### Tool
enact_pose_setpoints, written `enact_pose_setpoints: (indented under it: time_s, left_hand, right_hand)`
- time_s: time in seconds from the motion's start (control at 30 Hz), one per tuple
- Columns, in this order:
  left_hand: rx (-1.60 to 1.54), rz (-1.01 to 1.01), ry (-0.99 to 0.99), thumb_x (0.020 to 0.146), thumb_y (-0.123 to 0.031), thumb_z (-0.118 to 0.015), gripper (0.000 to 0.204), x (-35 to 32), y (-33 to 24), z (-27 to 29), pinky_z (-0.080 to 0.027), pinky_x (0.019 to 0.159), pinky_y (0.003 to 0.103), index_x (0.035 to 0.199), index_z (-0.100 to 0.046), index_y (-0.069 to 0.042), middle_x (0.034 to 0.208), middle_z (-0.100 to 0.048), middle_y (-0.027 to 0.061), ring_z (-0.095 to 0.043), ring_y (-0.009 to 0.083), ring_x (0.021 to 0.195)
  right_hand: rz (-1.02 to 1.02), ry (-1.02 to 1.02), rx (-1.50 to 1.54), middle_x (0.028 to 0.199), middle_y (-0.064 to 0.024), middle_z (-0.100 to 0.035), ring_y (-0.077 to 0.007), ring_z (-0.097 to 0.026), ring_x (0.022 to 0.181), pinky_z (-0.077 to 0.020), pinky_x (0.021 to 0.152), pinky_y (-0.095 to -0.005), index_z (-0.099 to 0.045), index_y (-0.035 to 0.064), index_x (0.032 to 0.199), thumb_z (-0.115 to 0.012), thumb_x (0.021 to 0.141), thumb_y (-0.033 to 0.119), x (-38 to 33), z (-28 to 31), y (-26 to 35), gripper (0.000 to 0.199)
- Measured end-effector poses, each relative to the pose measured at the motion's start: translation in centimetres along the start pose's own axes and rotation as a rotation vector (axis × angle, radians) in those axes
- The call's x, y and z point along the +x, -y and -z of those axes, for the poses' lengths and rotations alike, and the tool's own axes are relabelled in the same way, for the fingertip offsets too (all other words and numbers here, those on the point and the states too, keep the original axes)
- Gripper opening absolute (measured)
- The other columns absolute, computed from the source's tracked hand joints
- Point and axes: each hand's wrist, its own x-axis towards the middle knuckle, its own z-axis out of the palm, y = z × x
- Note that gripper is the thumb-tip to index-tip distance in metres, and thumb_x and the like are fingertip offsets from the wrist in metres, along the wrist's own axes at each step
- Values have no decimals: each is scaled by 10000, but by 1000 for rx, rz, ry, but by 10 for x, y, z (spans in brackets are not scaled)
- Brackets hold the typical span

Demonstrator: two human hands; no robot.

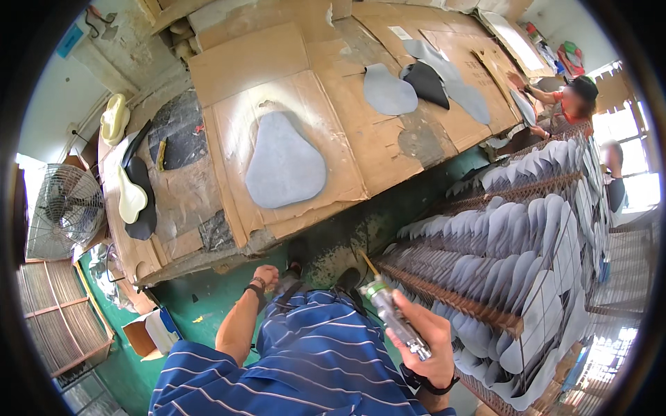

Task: The person repeatedly picks up gray shoe insoles from a cardboard table, sprays them with a handheld aerosol can, and places them onto a nearby metal drying rack. The process is performed one at a time in a continuous loop.

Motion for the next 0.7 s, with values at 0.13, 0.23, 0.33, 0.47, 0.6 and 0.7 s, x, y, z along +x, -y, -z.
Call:
enact_pose_setpoints:
  time_s: [0.13, 0.23, 0.33, 0.47, 0.6, 0.7]
  left_hand:
    - [76, 3, -1, 950, -147, -657, 200, -3, -12, 1, -544, 522, 349, 1122, -726, -69, 905, -729, 68, -692, 177, 703]
    - [124, -11, 18, 947, -169, -671, 198, -5, -13, 7, -553, 541, 350, 1106, -734, -67, 903, -731, 60, -695, 177, 711]
    - [142, -132, 53, 935, -187, -688, 204, -6, -20, 9, -552, 570, 333, 1086, -744, -63, 866, -733, 50, -695, 169, 709]
    - [186, -469, 25, 889, -237, -715, 249, -15, -59, 16, -569, 682, 355, 1066, -769, -70, 841, -757, 99, -729, 202, 748]
    - [277, -753, -433, 860, -278, -742, 268, -30, -143, 20, -561, 739, 448, 1041, -762, -82, 862, -748, 146, -725, 328, 811]
    - [259, -844, -776, 844, -278, -759, 254, -32, -207, 22, -539, 718, 466, 1044, -752, -121, 909, -697, 113, -692, 338, 844]
  right_hand:
    - [-28, -44, -39, 1026, -203, -739, -313, -741, 860, -564, 783, -334, -631, -26, 1344, -781, 757, -25, -6, -9, -4, 606]
    - [-100, 112, 72, 1033, -220, -739, -289, -743, 888, -542, 809, -324, -645, -46, 1317, -767, 789, 23, 2, -12, 9, 547]
    - [-138, 33, 64, 1047, -221, -738, -297, -744, 887, -539, 807, -321, -649, -46, 1310, -771, 784, 22, 12, -21, 17, 544]
    - [-98, 89, 116, 1062, -218, -740, -275, -739, 884, -534, 796, -317, -654, -49, 1300, -766, 786, 20, 7, -17, 9, 530]
    - [-173, -31, 5, 953, -194, -721, -294, -695, 757, -534, 721, -330, -629, -2, 1359, -784, 775, -6, 2, -16, 6, 604]
    - [-113, -143, -26, 921, -187, -715, -288, -687, 751, -530, 711, -330, -627, -3, 1363, -785, 767, -11, 5, -28, 16, 616]
